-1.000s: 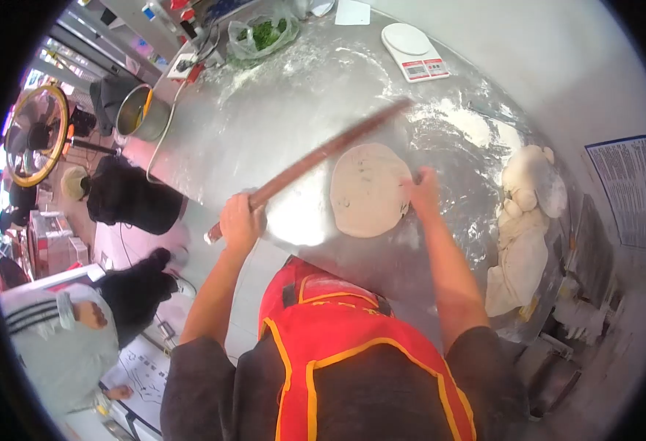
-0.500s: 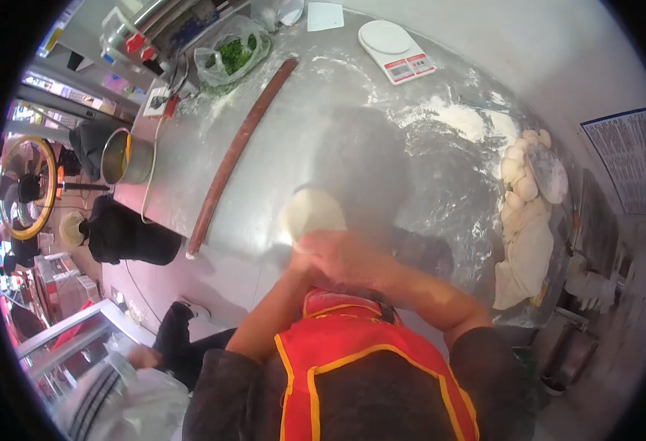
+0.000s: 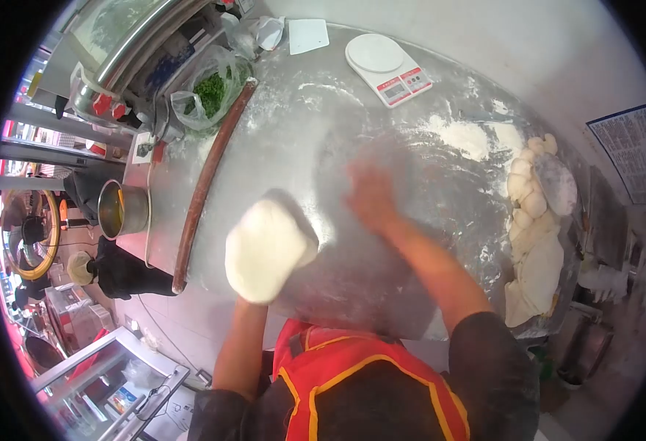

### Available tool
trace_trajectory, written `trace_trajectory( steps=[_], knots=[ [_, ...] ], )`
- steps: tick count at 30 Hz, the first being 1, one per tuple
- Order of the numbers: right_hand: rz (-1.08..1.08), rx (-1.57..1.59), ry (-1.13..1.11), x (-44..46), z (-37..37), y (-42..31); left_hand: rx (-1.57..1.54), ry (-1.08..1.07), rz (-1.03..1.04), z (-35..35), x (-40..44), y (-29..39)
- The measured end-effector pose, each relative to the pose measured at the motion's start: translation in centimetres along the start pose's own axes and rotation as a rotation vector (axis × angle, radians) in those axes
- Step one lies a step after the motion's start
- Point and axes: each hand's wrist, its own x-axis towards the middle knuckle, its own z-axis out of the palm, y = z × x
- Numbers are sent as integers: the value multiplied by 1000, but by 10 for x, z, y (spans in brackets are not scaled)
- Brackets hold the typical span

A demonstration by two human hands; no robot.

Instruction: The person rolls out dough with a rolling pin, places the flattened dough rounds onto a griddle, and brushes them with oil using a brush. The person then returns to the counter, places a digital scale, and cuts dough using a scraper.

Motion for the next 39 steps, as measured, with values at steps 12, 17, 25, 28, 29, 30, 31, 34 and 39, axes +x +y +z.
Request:
trace_trajectory(
  steps=[12, 17, 25, 28, 29, 30, 31, 34, 39],
  knots=[
    [990, 1726, 181, 36, -69, 64, -211, -213, -349, 111, 175, -71],
    [1184, 1524, 128, 6, -58, 69, 422, -132, -329, 90, 166, -101],
    [1020, 924, -195, -113, -73, 49, 977, -201, -430, 16, 11, -91],
    [435, 187, 204, -95, -71, 19, 1344, -42, -61, 15, -21, -48],
    [353, 211, 201, -85, -53, 12, 1427, 57, 218, -4, -15, -34],
    [271, 234, 199, -75, -36, 5, 1494, 157, 501, -31, -2, -16],
    [225, 161, 138, -70, -33, -8, 1711, 293, 697, -62, 14, 5],
    [128, 20, 21, -60, -32, -32, 2131, 855, 986, -119, 52, 63],
    [114, 37, 4, -65, -24, -19, 2094, 614, 609, -140, 57, 102]
  ],
)
